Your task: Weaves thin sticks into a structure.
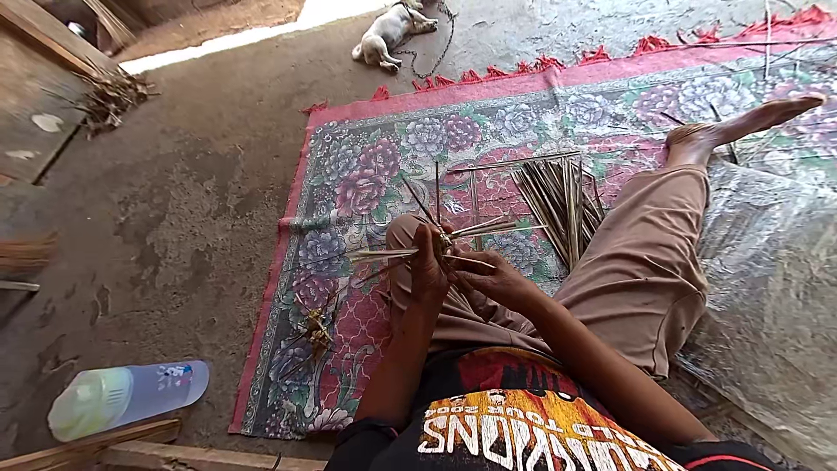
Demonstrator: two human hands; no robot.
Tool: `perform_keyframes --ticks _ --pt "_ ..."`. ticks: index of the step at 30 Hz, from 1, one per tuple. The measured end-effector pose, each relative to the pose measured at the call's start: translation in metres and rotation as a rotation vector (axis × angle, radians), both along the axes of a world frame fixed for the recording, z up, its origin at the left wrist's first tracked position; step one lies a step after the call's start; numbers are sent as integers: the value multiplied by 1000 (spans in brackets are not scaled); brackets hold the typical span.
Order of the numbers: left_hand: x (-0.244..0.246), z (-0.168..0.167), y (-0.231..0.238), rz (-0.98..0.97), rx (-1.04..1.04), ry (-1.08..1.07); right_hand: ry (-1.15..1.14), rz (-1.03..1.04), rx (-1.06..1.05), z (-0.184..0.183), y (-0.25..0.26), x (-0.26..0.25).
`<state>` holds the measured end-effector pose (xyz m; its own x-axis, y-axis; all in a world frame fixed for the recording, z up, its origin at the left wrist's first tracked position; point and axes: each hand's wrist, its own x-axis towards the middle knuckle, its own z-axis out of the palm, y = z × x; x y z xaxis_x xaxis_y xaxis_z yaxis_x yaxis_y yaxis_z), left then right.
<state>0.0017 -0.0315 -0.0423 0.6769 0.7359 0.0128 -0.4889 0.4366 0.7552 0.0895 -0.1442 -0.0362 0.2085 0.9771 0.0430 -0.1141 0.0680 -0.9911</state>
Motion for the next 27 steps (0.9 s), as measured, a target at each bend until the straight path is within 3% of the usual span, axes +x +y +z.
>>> perform_keyframes --ticks 2,7,12,17,20,22,24,27 --pt "-3 0 14 -159 -102 -82 6 -39 -2 0 -3 2" --pt "-5 -3 24 -388 -228 -240 -128 -427 104 -13 2 14" --pt "-5 1 13 -354 -134 56 -271 -562 318 -12 1 23" --pt "-5 2 -1 -386 -74 325 -352 -593 332 -14 0 28" --pt "-16 7 7 -465 134 493 -296 -636 275 -9 -5 34" --pt "-23 15 6 -273 310 573 -322 -657 226 -3 -9 41" --pt "-27 16 6 -101 515 517 -356 -608 202 -1 -14 47" --pt "-25 19 6 -68 862 507 -327 -489 147 5 -19 48"
